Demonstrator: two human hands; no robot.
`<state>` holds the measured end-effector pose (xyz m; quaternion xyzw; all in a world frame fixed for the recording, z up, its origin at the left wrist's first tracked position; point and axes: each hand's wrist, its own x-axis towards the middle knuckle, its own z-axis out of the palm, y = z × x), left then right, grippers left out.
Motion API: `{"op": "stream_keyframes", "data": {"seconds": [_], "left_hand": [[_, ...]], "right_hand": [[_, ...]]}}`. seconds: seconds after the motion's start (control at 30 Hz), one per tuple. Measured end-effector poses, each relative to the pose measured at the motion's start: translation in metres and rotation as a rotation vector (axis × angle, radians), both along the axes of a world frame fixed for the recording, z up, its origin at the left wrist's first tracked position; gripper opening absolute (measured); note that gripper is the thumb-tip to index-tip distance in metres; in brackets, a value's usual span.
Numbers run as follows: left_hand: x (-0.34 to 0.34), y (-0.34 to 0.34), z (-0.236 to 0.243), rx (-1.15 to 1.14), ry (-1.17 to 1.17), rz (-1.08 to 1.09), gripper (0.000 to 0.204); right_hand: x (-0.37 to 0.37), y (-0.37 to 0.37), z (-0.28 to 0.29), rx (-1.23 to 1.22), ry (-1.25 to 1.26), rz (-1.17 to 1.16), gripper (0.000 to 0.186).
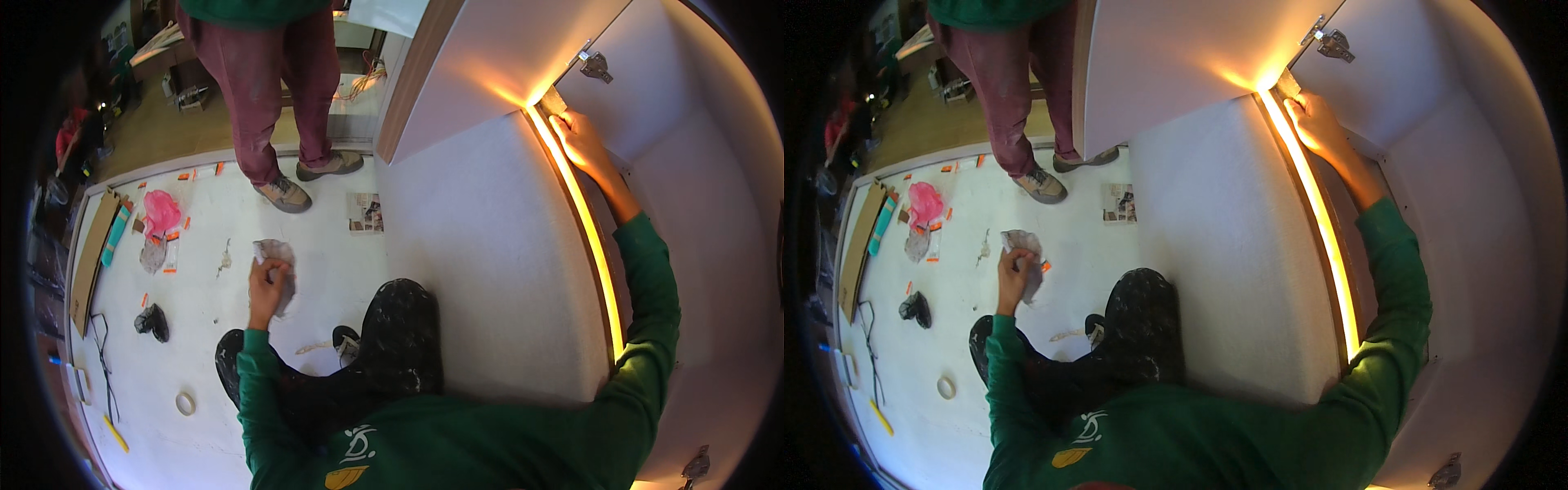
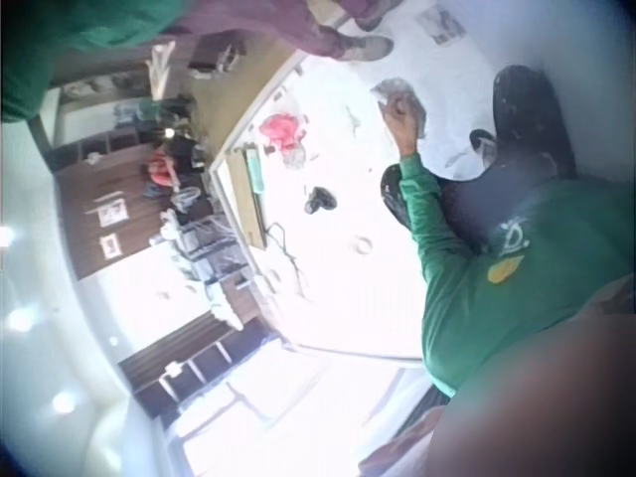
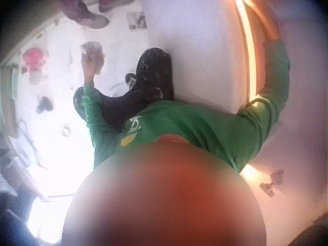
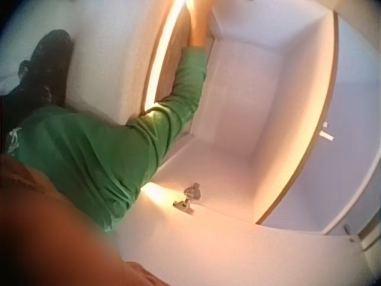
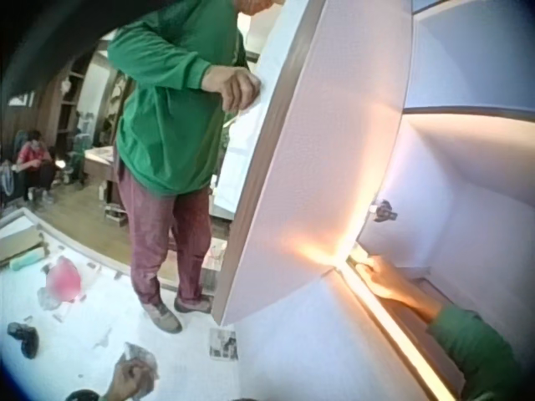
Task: The person kneels in front of an open cabinet and installs an LED strip along the inner edge. They use a cloth to wipe the surface and a small tool to press the strip into place, adjusting it along the length of the cabinet.
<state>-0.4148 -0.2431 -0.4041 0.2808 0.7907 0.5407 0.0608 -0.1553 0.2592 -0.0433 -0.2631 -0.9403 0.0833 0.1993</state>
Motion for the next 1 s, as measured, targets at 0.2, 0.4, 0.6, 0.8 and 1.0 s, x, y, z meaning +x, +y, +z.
{"op": "stream_keyframes", "data": {"seconds": [0.2, 0.4, 0.6, 0.8, 1.0], "left_hand": [[0.053, 0.055, 0.103, 0.266, 0.204, -0.413, 0.009], [0.057, 0.071, 0.149, 0.449, 0.552, -0.469, 0.018], [0.124, 0.122, 0.198, 0.649, 0.648, -0.763, 0.053], [0.146, 0.169, 0.272, 0.781, -0.039, -0.978, 0.062], [0.137, 0.214, 0.303, 0.831, 0.327, -1.213, 0.054]], "right_hand": [[0.025, -0.027, 0.006, 0.077, 0.047, 0.226, 0.027], [0.022, -0.033, 0.009, 0.078, -0.114, 0.030, 0.024], [0.024, -0.028, 0.014, 0.070, -0.125, 0.091, 0.023], [0.032, -0.025, 0.001, -0.119, 0.002, 0.129, 0.026], [0.024, -0.035, 0.001, -0.105, 0.093, 0.200, 0.027]]}}
